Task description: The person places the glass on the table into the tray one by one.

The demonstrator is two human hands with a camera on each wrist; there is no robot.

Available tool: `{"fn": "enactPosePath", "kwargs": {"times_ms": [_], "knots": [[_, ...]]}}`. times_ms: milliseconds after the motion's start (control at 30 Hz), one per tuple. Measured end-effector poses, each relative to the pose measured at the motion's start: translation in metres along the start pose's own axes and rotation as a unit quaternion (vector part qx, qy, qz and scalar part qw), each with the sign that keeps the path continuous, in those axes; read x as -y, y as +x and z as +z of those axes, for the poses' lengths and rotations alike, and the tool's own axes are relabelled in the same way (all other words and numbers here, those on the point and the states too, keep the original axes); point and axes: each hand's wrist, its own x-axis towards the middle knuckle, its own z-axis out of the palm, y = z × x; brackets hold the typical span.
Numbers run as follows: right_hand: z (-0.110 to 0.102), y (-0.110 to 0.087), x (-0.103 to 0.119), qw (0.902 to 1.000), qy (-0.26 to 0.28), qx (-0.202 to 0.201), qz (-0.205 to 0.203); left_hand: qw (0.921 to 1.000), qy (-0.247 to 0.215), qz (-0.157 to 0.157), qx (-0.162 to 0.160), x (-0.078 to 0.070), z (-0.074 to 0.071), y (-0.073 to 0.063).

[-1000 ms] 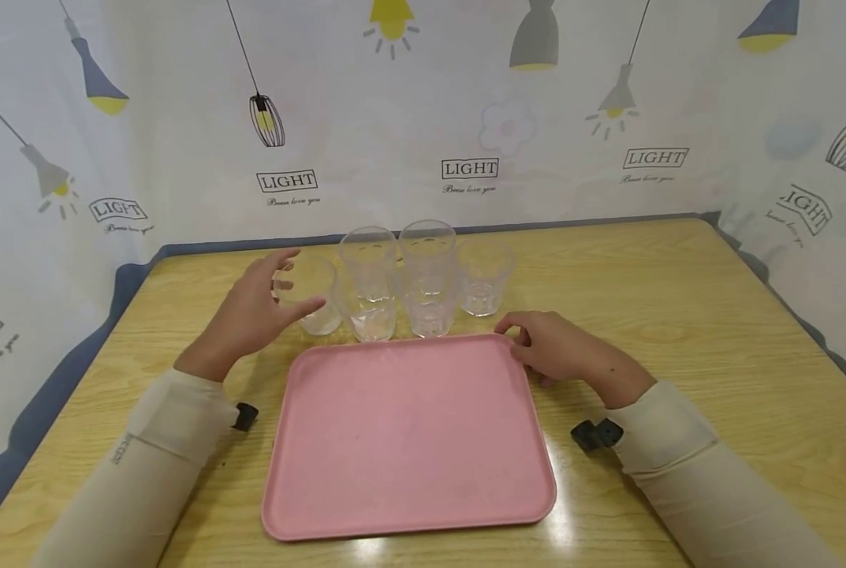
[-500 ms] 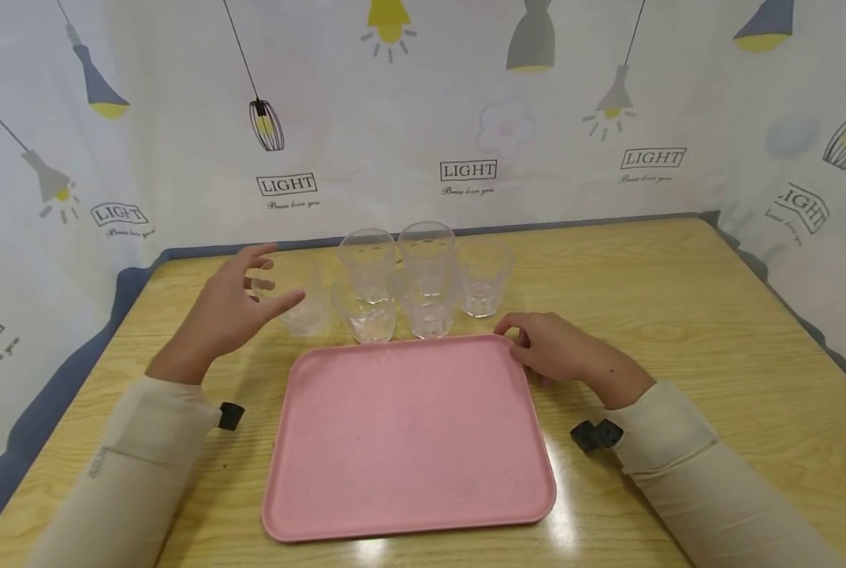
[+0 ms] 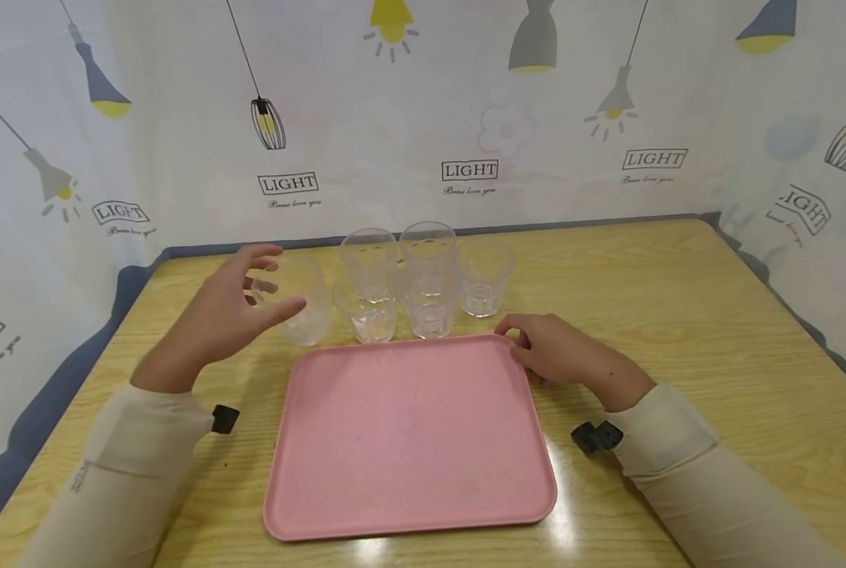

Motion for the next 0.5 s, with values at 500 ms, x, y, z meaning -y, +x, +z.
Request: {"fn": "enactPosePath", "kwargs": {"times_ms": [500], "knots": [[-0.0002, 0.0000, 0.0009, 1.0000, -0.003, -0.003, -0.005, 0.9974, -0.015, 0.023, 0.066, -0.0077, 0.0005, -0.0082]]}}
